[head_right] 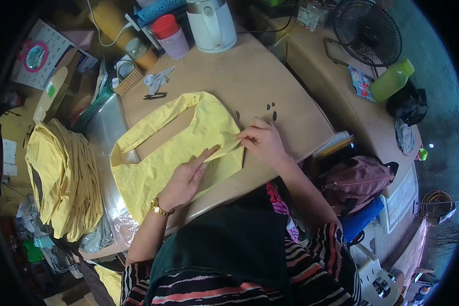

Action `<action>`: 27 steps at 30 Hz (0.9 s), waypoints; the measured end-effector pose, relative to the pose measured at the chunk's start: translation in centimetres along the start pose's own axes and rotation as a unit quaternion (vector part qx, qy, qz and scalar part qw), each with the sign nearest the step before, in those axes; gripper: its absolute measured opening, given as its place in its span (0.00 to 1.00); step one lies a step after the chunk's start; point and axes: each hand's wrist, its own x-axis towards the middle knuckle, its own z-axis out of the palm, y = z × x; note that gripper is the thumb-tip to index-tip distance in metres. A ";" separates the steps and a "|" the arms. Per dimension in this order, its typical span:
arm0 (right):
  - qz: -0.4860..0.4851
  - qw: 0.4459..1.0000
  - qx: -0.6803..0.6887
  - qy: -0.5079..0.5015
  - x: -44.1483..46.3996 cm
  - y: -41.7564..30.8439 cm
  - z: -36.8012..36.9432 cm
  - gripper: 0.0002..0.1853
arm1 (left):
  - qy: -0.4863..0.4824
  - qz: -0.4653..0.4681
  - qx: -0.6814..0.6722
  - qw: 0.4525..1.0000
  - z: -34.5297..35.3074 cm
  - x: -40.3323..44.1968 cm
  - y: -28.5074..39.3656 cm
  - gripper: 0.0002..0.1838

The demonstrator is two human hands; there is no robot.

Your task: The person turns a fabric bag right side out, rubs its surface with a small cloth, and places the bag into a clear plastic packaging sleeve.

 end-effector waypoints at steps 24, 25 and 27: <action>-0.124 0.898 -0.386 -0.172 2.3 -3.3 6.7 0.37 | 0.317 0.003 0.316 0.894 0.3 -16.0 -13.0 0.09; -0.131 0.894 -0.393 -0.170 2.3 -3.2 6.8 0.37 | 0.320 -0.002 0.310 0.895 1.2 -16.3 -14.7 0.09; -0.138 0.890 -0.400 -0.171 2.3 -2.9 6.5 0.38 | 0.312 -0.171 0.400 0.845 2.0 -16.9 -17.4 0.05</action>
